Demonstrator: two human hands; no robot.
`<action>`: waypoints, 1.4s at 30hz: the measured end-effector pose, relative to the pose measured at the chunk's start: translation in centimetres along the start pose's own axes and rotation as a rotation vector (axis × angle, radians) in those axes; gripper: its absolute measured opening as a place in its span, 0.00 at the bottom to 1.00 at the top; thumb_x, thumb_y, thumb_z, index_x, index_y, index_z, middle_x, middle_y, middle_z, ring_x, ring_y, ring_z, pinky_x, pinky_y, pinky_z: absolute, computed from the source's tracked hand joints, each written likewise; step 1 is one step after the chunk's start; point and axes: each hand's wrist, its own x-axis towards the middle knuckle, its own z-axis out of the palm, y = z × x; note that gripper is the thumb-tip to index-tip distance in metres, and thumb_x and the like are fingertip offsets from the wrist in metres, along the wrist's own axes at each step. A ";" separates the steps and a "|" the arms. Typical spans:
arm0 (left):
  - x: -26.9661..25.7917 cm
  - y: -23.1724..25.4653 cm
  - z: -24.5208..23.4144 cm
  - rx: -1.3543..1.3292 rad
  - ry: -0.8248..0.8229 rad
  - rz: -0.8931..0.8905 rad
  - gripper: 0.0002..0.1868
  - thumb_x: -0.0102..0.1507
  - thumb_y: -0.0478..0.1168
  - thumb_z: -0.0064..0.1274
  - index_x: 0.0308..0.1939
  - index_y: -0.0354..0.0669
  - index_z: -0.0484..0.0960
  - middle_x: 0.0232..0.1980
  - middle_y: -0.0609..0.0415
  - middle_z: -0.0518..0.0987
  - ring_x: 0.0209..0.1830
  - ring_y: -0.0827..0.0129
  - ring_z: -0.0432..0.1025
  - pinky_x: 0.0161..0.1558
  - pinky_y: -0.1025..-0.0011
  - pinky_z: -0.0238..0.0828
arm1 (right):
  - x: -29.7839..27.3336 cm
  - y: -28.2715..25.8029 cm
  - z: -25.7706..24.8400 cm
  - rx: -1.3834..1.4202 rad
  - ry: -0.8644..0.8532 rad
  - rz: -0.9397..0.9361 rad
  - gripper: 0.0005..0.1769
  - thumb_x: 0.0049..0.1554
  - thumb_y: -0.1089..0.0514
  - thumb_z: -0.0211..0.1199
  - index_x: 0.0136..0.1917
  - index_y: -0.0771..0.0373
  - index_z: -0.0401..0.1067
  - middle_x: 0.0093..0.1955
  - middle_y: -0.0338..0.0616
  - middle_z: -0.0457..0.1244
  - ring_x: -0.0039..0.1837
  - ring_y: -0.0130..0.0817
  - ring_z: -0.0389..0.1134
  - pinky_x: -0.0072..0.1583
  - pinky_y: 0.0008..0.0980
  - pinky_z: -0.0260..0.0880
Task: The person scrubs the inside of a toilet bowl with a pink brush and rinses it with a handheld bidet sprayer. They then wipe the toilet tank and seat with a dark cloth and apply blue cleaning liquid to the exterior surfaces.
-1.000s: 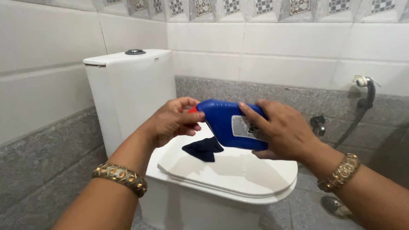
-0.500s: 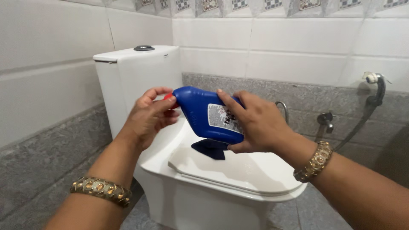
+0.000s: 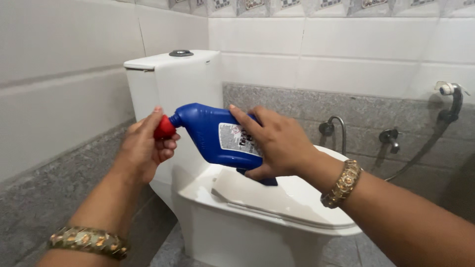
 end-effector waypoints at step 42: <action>-1.4 1.2 -10.8 0.083 0.307 -0.097 0.14 0.66 0.46 0.53 0.51 0.42 0.80 0.39 0.55 0.79 0.35 0.69 0.75 0.37 0.70 0.76 | 12.7 2.6 -1.0 -0.068 -0.323 0.323 0.29 0.43 0.43 0.77 0.59 0.40 0.77 0.50 0.37 0.71 0.53 0.37 0.73 0.53 0.40 0.72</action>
